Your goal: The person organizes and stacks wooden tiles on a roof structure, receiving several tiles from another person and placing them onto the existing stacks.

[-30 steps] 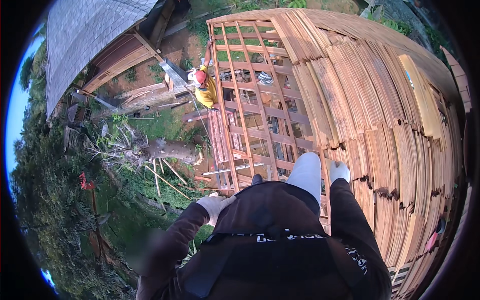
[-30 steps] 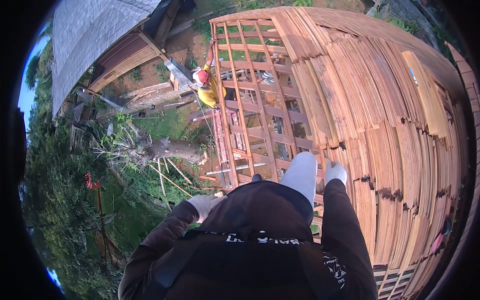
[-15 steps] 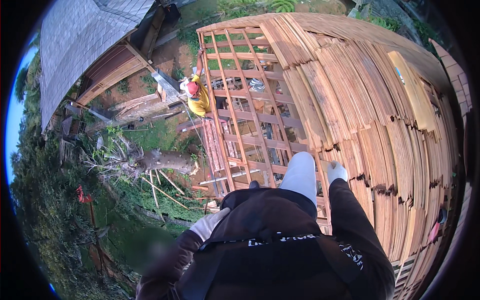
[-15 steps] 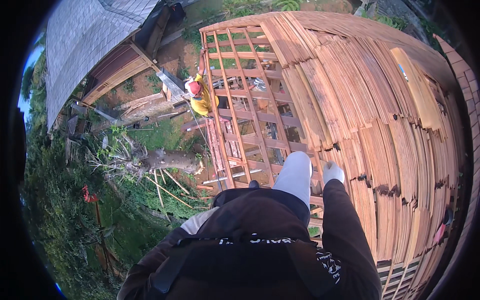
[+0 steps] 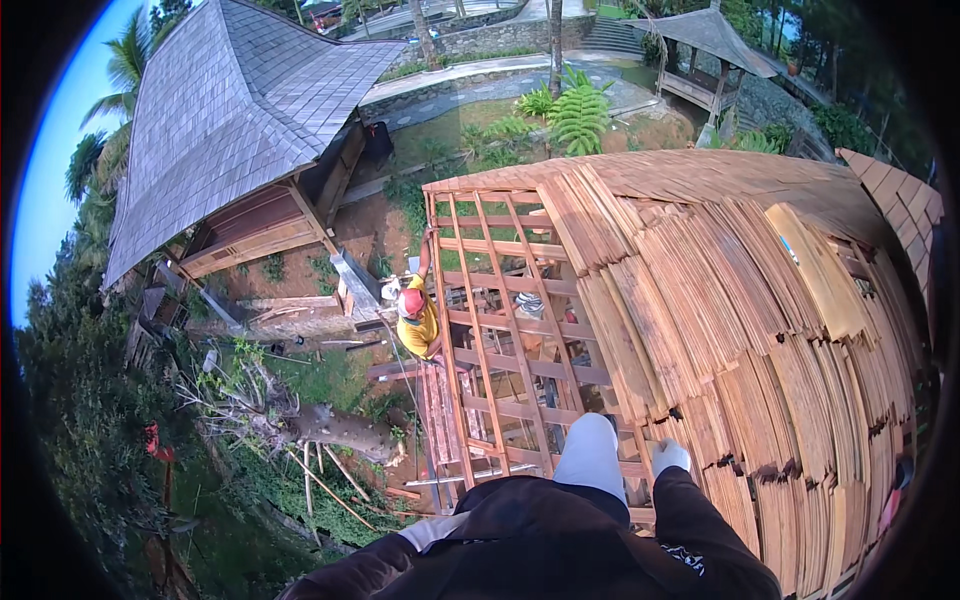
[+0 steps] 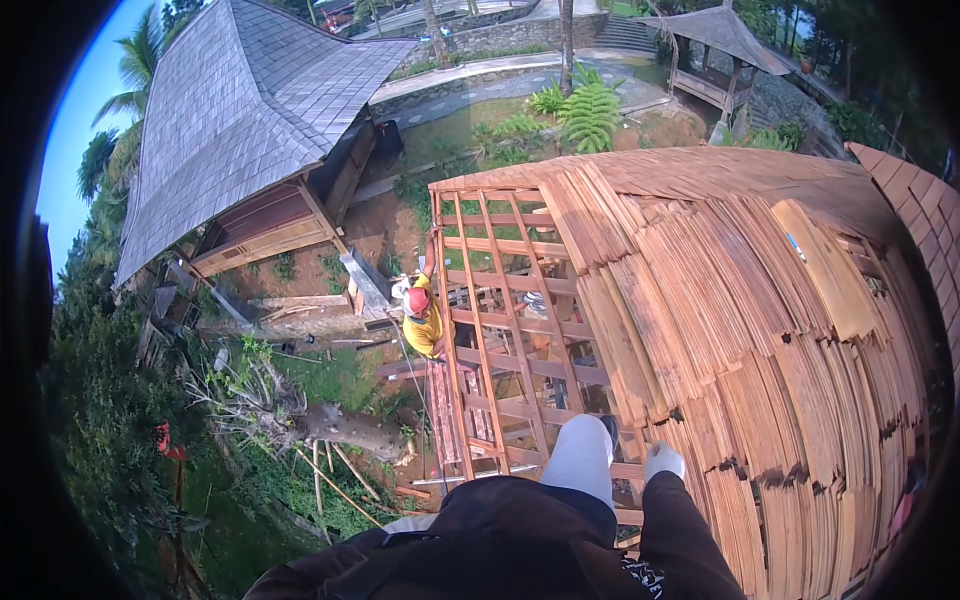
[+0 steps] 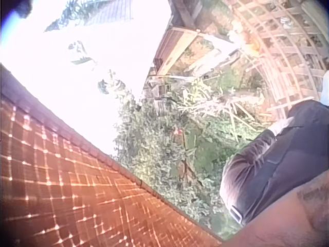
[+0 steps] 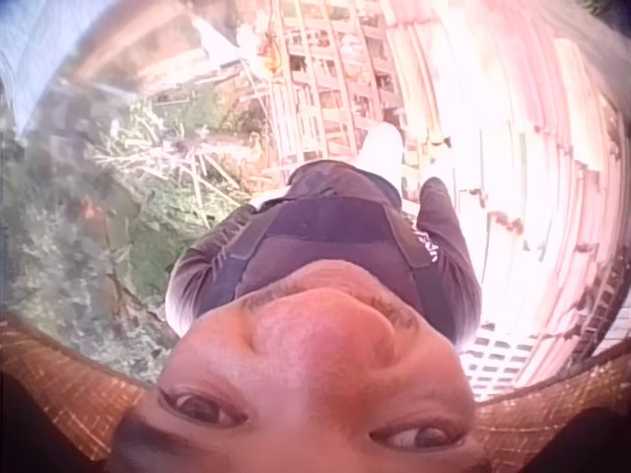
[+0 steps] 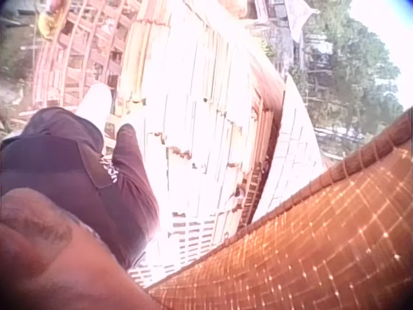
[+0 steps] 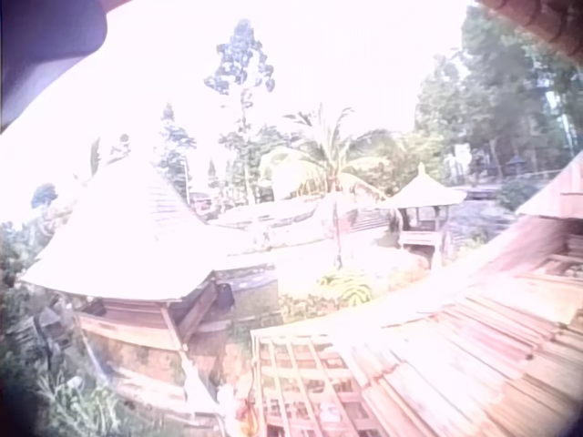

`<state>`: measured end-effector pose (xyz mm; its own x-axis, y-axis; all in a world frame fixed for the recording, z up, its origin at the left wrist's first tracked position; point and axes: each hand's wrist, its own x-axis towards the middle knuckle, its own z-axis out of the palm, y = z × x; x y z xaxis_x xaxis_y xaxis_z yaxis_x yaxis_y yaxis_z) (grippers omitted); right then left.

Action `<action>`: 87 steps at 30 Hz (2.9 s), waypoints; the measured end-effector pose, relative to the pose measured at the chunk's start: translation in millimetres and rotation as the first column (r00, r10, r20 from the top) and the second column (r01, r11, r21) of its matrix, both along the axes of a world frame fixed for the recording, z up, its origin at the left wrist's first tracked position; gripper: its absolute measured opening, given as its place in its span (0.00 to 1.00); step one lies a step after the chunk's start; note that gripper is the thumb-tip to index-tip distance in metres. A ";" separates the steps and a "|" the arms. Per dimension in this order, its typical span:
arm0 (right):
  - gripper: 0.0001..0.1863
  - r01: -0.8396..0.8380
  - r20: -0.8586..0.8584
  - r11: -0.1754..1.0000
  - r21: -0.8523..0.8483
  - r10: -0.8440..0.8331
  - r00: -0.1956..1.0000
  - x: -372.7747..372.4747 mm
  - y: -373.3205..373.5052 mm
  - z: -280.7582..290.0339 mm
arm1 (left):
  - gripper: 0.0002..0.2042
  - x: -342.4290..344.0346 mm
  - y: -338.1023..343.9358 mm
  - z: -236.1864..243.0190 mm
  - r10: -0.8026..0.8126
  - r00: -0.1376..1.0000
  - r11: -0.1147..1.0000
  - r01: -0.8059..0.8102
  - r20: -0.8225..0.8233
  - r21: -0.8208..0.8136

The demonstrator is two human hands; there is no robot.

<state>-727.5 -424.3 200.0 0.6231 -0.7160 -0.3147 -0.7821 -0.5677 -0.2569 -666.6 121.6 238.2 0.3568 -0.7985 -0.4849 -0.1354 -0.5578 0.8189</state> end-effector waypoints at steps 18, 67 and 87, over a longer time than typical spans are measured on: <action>0.13 -0.049 0.097 0.994 -0.097 0.059 0.994 -29.5 -15.1 -15.5 | 0.28 22.3 -29.0 -6.6 -0.120 0.993 0.989 0.121 -0.022 0.082; 0.17 -0.026 0.110 1.000 -0.013 0.028 0.994 -27.8 -25.8 -33.8 | 0.22 41.4 -58.1 51.9 -0.311 0.839 0.949 0.298 0.447 0.101; 0.20 0.122 0.031 0.987 0.107 -0.126 0.992 -65.4 -30.8 -23.3 | 0.24 54.2 -69.4 32.9 -0.405 0.914 0.781 0.369 -0.041 0.504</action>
<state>-792.9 -455.1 176.7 0.5443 -0.7527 -0.3703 -0.8335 -0.4355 -0.3401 -612.4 52.1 271.1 0.1151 -0.5371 -0.8356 -0.4699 -0.7706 0.4306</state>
